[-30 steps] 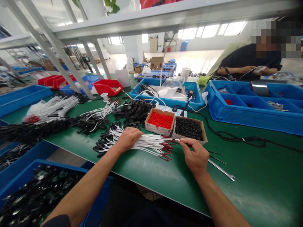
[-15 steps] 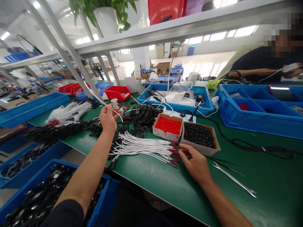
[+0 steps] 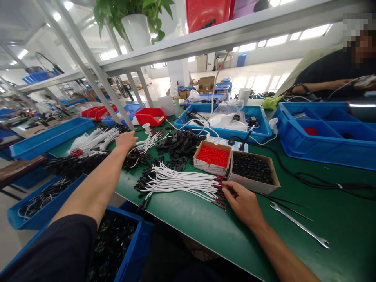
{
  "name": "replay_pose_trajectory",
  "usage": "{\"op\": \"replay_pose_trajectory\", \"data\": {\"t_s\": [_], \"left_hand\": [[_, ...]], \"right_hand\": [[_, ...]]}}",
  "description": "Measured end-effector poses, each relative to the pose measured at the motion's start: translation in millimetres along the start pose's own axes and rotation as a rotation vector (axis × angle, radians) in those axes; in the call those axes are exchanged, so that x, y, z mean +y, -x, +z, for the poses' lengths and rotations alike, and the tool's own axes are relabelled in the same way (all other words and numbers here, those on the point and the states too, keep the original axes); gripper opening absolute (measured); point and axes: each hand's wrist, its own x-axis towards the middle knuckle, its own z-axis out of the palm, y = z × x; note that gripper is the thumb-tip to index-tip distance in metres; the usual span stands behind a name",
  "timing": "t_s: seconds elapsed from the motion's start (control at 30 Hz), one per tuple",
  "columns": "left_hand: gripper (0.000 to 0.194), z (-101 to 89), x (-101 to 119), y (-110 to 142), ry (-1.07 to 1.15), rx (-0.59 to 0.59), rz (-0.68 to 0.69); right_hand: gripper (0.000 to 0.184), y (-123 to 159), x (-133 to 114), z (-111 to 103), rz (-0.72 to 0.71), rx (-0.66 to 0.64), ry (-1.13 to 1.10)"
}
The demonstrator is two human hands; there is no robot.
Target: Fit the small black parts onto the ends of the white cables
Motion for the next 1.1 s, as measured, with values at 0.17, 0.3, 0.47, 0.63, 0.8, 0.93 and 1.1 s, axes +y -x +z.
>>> {"op": "replay_pose_trajectory", "data": {"t_s": [0.17, 0.3, 0.47, 0.63, 0.8, 0.93, 1.1], "left_hand": [[0.027, 71.2, 47, 50, -0.206, -0.300, 0.147], [0.041, 106.8, 70, 79, -0.301, -0.554, 0.218], [0.066, 112.7, 80, 96, -0.410, -0.550, 0.211], [0.054, 124.1, 92, 107, -0.370, -0.413, 0.224], [0.030, 125.9, 91, 108, -0.230, -0.345, 0.180], [0.027, 111.2, 108, 127, 0.202, 0.050, 0.180], [0.020, 108.9, 176, 204, 0.645, 0.001, 0.333]], "right_hand": [[0.023, 0, 0, -2, 0.012, 0.012, -0.003], [0.022, 0, 0, -2, 0.019, 0.009, 0.004], [0.023, 0, -2, -3, -0.004, 0.001, 0.010], [0.023, 1, -4, -3, -0.052, 0.001, 0.016], [0.021, 2, -7, -8, -0.044, 0.011, -0.015], [0.022, 3, -17, -14, 0.030, -0.009, -0.151], [0.030, 4, -27, -12, 0.182, -0.217, -0.727]]}}
